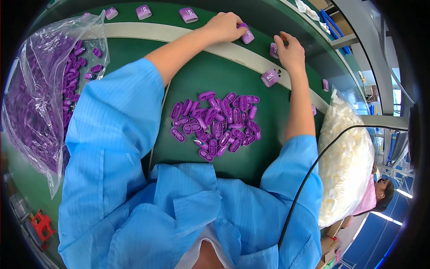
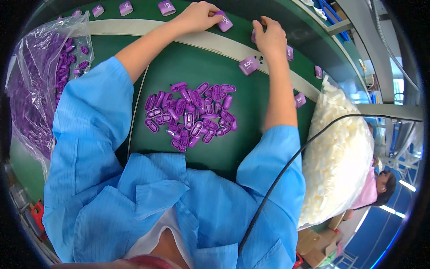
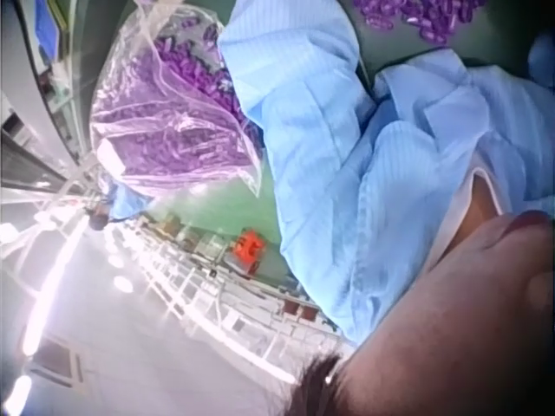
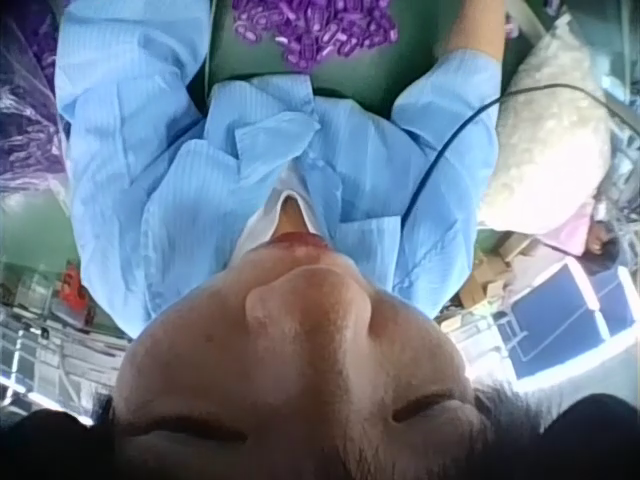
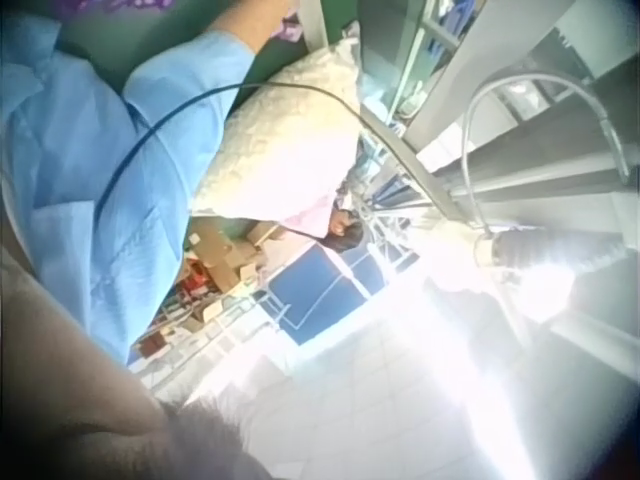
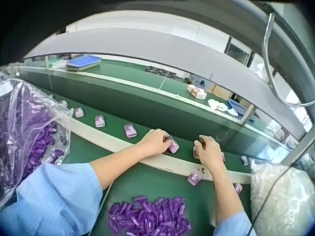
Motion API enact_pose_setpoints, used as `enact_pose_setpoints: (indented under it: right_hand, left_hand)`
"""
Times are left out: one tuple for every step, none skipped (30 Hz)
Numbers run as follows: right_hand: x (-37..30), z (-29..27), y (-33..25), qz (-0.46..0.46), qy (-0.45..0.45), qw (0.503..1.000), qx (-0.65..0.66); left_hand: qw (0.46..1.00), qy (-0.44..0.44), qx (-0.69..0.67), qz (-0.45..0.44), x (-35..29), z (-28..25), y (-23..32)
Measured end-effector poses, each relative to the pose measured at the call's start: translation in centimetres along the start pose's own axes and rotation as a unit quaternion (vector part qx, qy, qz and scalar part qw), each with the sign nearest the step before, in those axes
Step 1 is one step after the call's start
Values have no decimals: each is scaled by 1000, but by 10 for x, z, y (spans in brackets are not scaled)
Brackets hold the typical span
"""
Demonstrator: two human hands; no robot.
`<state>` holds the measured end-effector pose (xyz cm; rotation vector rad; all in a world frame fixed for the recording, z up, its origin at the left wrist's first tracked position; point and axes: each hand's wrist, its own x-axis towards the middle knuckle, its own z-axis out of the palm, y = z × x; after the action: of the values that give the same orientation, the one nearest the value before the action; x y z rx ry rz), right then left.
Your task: The person assembles small purple plastic components by hand, attaching purple labels to them.
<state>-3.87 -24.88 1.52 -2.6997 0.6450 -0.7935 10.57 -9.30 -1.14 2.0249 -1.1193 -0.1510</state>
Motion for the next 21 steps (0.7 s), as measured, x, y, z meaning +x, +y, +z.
enact_pose_setpoints:
  right_hand:
    - [5, 2, 9, -14, -22, 998, -59]
    - [5, 5, 19, -14, -23, 998, -58]
    - [5, 7, 18, -4, -77, 995, -63]
    - [6, 10, 17, 6, -130, 989, -67]
    - [5, 13, 16, 15, -147, 989, -25]
    - [-2, 8, 20, 26, -146, 989, -26]
    - [-11, -2, 18, 44, -117, 992, -32]
    - [-18, -8, 8, 54, -92, 994, -35]
    - [-25, -12, -1, 55, -94, 994, -32]
    - [-32, -16, -8, 71, -45, 995, 46]
    - [-38, -16, -16, 84, 2, 988, 127]
    - [-46, -17, -21, 85, -1, 988, 130]
    - [-55, -20, -27, 95, -36, 953, 284]
    - [-63, -22, -33, 103, -69, 894, 431]
    - [-72, -24, -43, 121, -102, 866, 474]
    - [-79, -22, -49, 126, -122, 848, 500]
    - [-86, -18, -53, 143, -134, 831, 521]
    - [-92, -14, -56, 160, -145, 814, 539]
    - [-98, -9, -58, 165, -137, 803, 556]
    - [-103, -6, -61, 172, -122, 806, 553]
    - [-107, -2, -62, 171, -111, 809, 551]
  left_hand:
    - [999, -30, 36, -21, 5, -2, -3]
    - [999, -30, 36, -22, 2, 0, -7]
    - [991, 67, 115, 33, -5, 3, -14]
    - [964, 162, 194, 88, -10, 4, -22]
    - [959, 190, 187, 94, -17, 5, -29]
    - [981, 95, 135, 104, -27, -2, -14]
    - [990, -1, 85, 113, -43, -23, 9]
    - [989, -115, 65, 65, -64, -46, 29]
    - [973, -226, 42, 14, -85, -62, 41]
    - [970, -216, 18, 112, -106, -65, 34]
    - [958, -202, -5, 204, -126, -68, 26]
    - [948, -229, -38, 217, -138, -75, 33]
    - [943, -225, -44, 240, -146, -73, 29]
    - [938, -221, -50, 264, -152, -69, 23]
    - [937, -223, -51, 265, -153, -65, 22]
    - [946, -213, -56, 239, -154, -62, 21]
    - [954, -203, -62, 214, -155, -59, 20]
    - [953, -203, -63, 216, -152, -53, 18]
    - [956, -161, -34, 244, -146, -47, 16]
    - [956, -117, -6, 271, -139, -41, 15]
    - [948, -76, -3, 309, -132, -35, 16]
